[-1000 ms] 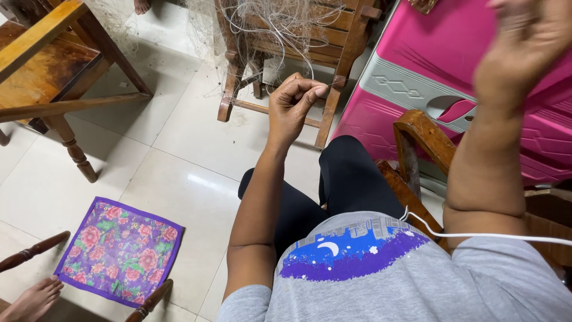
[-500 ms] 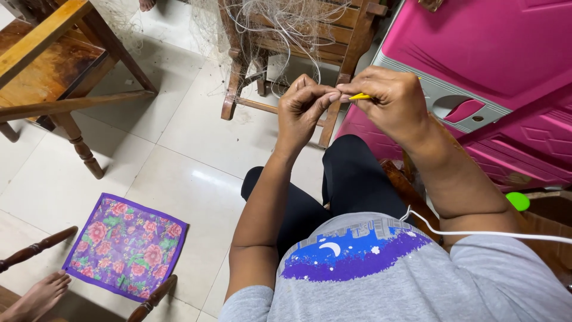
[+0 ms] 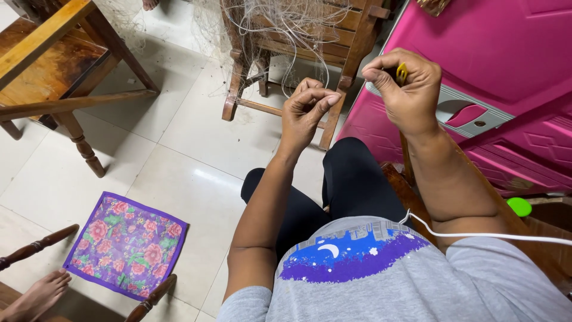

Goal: Repairing a fishing net using scissors and a net needle to cut and knot threads.

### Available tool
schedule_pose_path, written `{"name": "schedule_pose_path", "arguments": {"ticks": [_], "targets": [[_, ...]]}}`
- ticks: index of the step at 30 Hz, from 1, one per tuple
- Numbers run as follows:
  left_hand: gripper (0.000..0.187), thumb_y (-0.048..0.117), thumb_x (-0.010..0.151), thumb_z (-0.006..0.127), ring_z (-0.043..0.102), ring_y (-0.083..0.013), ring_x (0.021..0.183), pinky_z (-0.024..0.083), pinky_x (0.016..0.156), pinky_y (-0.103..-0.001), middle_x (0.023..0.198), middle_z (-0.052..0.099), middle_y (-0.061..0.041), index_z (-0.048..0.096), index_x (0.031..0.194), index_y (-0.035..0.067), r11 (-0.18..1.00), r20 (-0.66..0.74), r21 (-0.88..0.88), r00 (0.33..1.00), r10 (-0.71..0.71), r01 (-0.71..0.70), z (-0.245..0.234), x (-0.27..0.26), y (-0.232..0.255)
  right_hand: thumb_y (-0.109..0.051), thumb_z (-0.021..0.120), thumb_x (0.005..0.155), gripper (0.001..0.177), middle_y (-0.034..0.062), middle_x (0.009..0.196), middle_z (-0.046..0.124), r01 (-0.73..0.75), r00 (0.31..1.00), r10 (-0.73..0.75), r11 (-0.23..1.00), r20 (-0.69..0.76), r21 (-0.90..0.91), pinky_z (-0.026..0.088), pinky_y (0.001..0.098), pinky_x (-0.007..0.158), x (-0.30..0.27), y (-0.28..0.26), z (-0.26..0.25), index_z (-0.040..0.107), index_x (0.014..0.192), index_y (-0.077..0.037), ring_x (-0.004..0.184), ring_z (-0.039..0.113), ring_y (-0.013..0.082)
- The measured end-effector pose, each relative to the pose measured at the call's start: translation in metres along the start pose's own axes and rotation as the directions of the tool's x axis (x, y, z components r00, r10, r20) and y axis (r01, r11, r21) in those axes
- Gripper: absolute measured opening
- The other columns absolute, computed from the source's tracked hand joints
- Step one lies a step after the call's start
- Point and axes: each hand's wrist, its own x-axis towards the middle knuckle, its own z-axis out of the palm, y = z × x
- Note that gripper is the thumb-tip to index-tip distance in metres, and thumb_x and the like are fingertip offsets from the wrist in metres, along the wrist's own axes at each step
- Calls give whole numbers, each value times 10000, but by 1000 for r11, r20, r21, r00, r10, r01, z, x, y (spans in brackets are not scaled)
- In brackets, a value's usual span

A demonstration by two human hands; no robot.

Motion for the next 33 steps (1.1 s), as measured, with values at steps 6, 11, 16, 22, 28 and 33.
{"name": "schedule_pose_path", "arguments": {"ticks": [6, 11, 16, 22, 28, 33], "targets": [[99, 222, 961, 750, 523, -118, 998, 446, 895, -247, 945, 554, 17, 782, 1012, 143, 1000, -7, 1, 1000, -7, 7, 0, 1, -7, -59, 752, 1071, 97, 96, 932, 683, -158, 983, 173, 968, -61, 196, 548, 256, 783, -2, 13, 0, 678, 1033, -9, 853, 639, 153], [142, 237, 993, 716, 512, -128, 1005, 445, 892, -253, 987, 531, -14, 767, 1052, 118, 1000, -32, -24, 999, 5, -6, -1, 1, -11, -42, 755, 1076, 119, 113, 932, 684, -130, 992, 130, 988, 5, 83, 520, 274, 773, -3, 15, -3, 683, 1012, 28, 846, 634, 172], [116, 219, 1004, 697, 512, -134, 1055, 458, 943, -270, 994, 603, 0, 749, 1036, 120, 1000, -34, -22, 999, 3, -4, 0, 0, -11, -75, 762, 1078, 133, 89, 922, 678, -170, 985, 172, 981, -11, 91, 516, 263, 769, -5, 17, -6, 688, 1005, 7, 836, 614, 148], [192, 240, 1072, 626, 612, -100, 885, 601, 832, -250, 1091, 575, -27, 664, 1200, 103, 980, -32, -192, 998, -62, 55, 5, -2, -7, -25, 756, 1070, 99, 97, 912, 683, -165, 985, 160, 982, 63, 87, 517, 260, 770, -6, 7, -3, 688, 1014, 20, 825, 621, 154], [360, 183, 944, 803, 424, -81, 947, 479, 858, -226, 1028, 425, -10, 719, 1287, 108, 995, -15, -96, 1000, 12, -13, 6, -3, -6, -27, 792, 1013, 89, 77, 828, 675, -218, 973, 206, 968, 105, 123, 496, 240, 744, -7, -2, 12, 721, 962, -5, 779, 599, 107], [137, 142, 921, 803, 426, -87, 955, 453, 857, -255, 968, 412, -19, 817, 1052, 103, 994, -62, -91, 997, 47, -53, 7, -1, -3, 3, 783, 1007, 71, 76, 747, 655, -232, 971, 215, 951, 102, 205, 485, 222, 704, -5, -4, 12, 731, 958, 11, 736, 563, 71]]}}
